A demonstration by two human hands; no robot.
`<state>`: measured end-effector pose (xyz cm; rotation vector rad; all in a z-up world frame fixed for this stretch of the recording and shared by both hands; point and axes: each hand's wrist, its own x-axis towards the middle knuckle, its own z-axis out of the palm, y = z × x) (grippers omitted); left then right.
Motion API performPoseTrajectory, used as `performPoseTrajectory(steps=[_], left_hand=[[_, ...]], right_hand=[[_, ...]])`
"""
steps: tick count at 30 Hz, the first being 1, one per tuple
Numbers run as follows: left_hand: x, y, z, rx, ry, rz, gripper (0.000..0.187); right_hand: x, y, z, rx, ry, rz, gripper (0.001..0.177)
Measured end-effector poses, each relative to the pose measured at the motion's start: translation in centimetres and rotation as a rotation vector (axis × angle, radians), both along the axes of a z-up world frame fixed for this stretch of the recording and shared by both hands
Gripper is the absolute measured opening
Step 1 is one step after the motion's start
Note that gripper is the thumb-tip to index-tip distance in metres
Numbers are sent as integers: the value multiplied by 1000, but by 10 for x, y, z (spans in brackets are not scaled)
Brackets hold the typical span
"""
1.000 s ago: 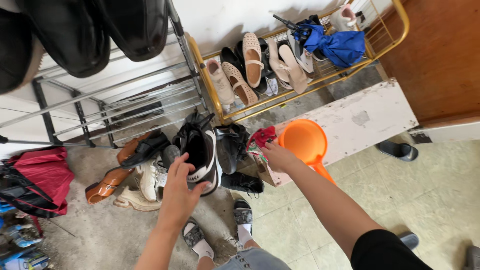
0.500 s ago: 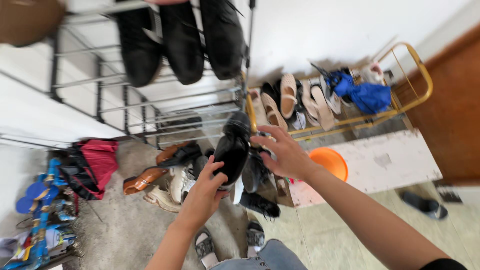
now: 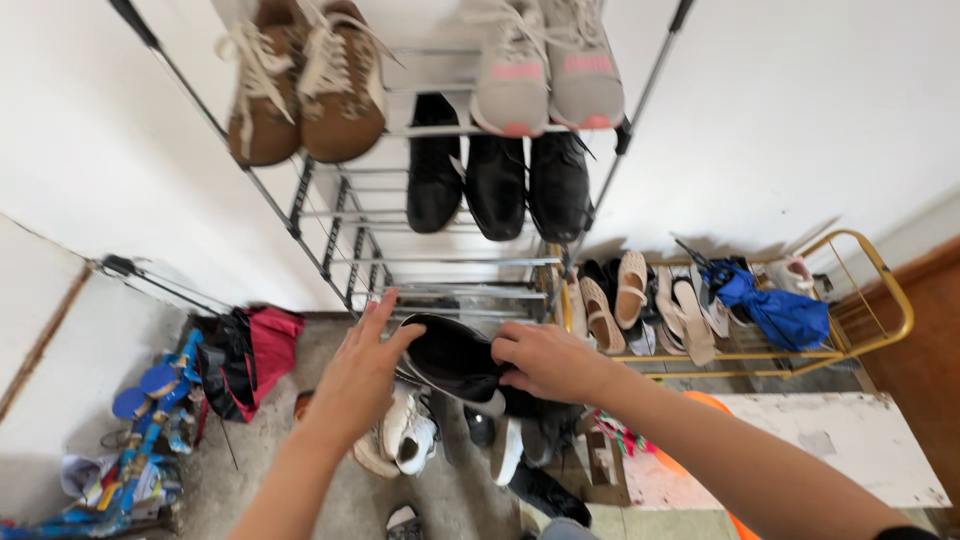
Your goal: The person wipes a black sneaker with a red cloth, then ties its laces and places it on a shoe rack. They then pick up a white sneaker and wipe it with the same cloth.
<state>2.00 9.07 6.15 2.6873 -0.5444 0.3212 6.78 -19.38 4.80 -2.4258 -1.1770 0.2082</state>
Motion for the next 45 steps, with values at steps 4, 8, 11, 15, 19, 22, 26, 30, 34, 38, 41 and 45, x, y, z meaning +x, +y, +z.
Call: performPoseTrajectory(steps=[4,8,11,15,19,22,26,30,34,38,41,45], left_hand=[[7,-5,8,-173,-206,-50,57],[6,16,42,-328,-144,-48,47],[26,54,74,-399,-180,-72,45],[54,92,106,-470,-190,-164,42],[97,106,124,-547,-136,-259,39],[135,100,130,-604,-66,-273,39],[181,84,120,-609,-131,-305,44],[224,66,100,-676,-11,-223,49],[256,46,84,-588,13,-131,54],[276,35,88,-542,26,-60,61],[275,31,99,-488,88,15,63],[286,29,111,-433,220,125,58]], right_hand=[[0,43,27,26,129,-200,32],[8,73,61,214,22,-317,34],[23,89,98,232,-138,-411,36],[37,109,150,229,-73,-755,45],[76,130,181,238,-218,-867,52],[116,139,190,248,-440,-800,53],[175,146,192,271,-494,-812,54],[222,152,175,294,-400,-833,55],[254,150,162,331,-186,-882,55],[271,112,154,730,219,-764,60],[280,87,148,912,412,-608,52],[271,84,152,532,229,-706,51]])
